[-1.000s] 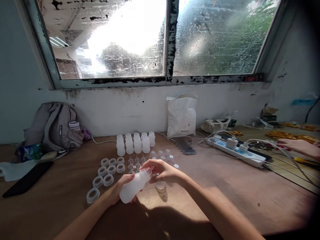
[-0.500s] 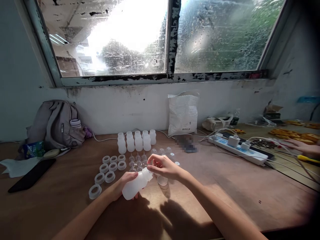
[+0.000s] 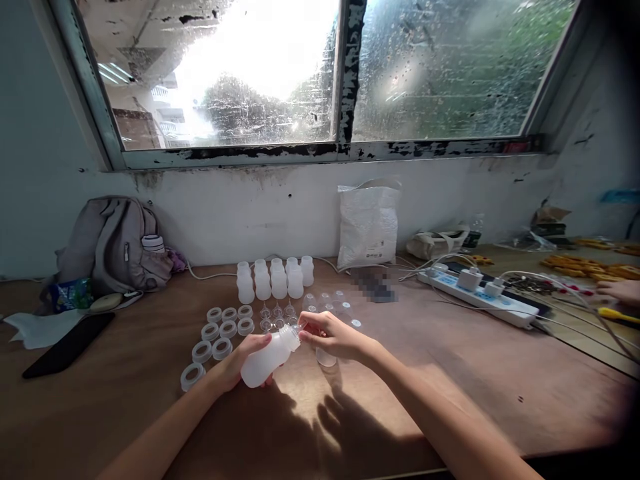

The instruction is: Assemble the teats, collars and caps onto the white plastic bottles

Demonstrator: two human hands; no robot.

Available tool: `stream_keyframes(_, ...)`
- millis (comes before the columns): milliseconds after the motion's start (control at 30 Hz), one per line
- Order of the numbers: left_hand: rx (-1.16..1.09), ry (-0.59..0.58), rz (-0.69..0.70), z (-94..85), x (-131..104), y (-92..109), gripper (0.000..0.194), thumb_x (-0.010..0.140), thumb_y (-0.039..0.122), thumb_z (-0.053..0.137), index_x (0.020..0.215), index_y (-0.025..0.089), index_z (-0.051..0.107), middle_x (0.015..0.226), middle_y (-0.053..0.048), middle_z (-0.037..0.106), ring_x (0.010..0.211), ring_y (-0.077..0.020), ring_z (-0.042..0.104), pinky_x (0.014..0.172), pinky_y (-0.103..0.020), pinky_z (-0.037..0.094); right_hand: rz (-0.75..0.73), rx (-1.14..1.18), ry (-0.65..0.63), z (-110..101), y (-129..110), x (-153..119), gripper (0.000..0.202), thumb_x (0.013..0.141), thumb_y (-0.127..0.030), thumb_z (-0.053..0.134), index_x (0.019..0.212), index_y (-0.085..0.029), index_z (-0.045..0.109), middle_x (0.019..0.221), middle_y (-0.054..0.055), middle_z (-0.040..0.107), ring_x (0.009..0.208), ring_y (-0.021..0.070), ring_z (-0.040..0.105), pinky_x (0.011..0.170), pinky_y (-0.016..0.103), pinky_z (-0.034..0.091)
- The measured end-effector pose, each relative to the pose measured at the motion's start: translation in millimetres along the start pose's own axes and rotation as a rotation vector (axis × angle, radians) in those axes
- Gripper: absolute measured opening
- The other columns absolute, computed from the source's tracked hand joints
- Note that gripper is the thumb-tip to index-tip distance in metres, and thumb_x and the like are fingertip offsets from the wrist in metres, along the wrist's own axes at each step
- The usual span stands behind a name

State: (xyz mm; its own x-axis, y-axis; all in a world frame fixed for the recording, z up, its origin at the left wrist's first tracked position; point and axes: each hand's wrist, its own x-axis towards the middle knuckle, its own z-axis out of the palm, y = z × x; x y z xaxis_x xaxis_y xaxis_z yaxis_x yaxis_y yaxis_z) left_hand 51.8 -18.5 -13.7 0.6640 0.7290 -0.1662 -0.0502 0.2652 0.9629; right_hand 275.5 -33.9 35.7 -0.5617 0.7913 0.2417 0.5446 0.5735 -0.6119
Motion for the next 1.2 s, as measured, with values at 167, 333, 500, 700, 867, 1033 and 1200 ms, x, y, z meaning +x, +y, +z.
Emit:
stream_keyframes(167,0.009,-0.067,-0.006,1.0,-2,0,0.044,0.079,0.048,0.043,0.092,0.008,0.057,0.073,-0.011,0.063,0.043,-0.0141,0.056,0.035,-0.021,0.038,-0.058,-0.01,0.018,2,1,0,0.035,0.083,-0.045,0.042,0.067,-0.015,0.048,0.053,-0.005,0.036,0.05,0.0076,0.031,0.047,0.019,0.025)
stream_keyframes(333,0.021,-0.097,-0.013,4.5,-2,-1,0.044,0.078,0.048,0.044,0.093,0.008,0.057,0.075,-0.012,0.063,0.044,-0.0141,0.057,0.036,-0.021,0.039,-0.094,-0.039,0.075,5,-3,-1,0.029,0.081,-0.044,0.046,0.082,-0.015,0.051,0.059,-0.002,0.047,0.05,0.008,0.037,0.047,0.019,0.028)
stream_keyframes(500,0.083,-0.088,0.016,5.6,-2,-2,0.044,0.079,0.047,0.044,0.089,0.007,0.059,0.063,-0.009,0.061,0.041,-0.0133,0.055,0.034,-0.019,0.036,-0.066,-0.188,0.147,13,1,0,0.038,0.085,-0.042,0.038,0.057,-0.017,0.041,0.049,-0.004,0.035,0.045,0.007,0.027,0.045,0.02,0.021)
stream_keyframes(700,0.117,-0.084,0.033,5.1,-2,-1,0.043,0.079,0.047,0.044,0.085,0.007,0.059,0.054,-0.006,0.058,0.041,-0.013,0.053,0.035,-0.019,0.035,-0.11,-0.134,0.121,14,2,0,0.041,0.085,-0.042,0.037,0.052,-0.017,0.032,0.047,-0.006,0.026,0.044,0.0063,0.022,0.044,0.021,0.019)
stream_keyframes(867,0.307,0.006,0.172,7.0,-5,0,0.043,0.079,0.047,0.045,0.095,0.01,0.059,0.065,-0.007,0.06,0.05,-0.016,0.056,0.042,-0.023,0.04,-0.113,-0.004,0.114,14,0,-1,0.04,0.082,-0.042,0.041,0.054,-0.018,0.025,0.048,-0.007,0.023,0.045,0.0059,0.021,0.042,0.02,0.017)
stream_keyframes(1033,0.776,0.308,0.603,7.1,-13,2,0.042,0.068,0.034,0.063,0.107,0.02,0.058,0.103,-0.009,0.061,0.091,-0.0254,0.055,0.08,-0.032,0.043,-0.085,0.06,0.116,19,5,1,0.044,0.08,-0.044,0.046,0.052,-0.018,0.023,0.049,-0.007,0.022,0.046,0.0055,0.018,0.042,0.021,0.016)
stream_keyframes(1200,0.938,0.305,0.651,-2.7,-12,-2,0.048,0.066,0.032,0.065,0.112,0.022,0.056,0.105,-0.009,0.06,0.095,-0.0262,0.055,0.084,-0.034,0.042,-0.061,0.147,0.086,22,7,2,0.046,0.078,-0.045,0.048,0.051,-0.018,0.022,0.05,-0.007,0.02,0.047,0.0055,0.017,0.042,0.022,0.014)
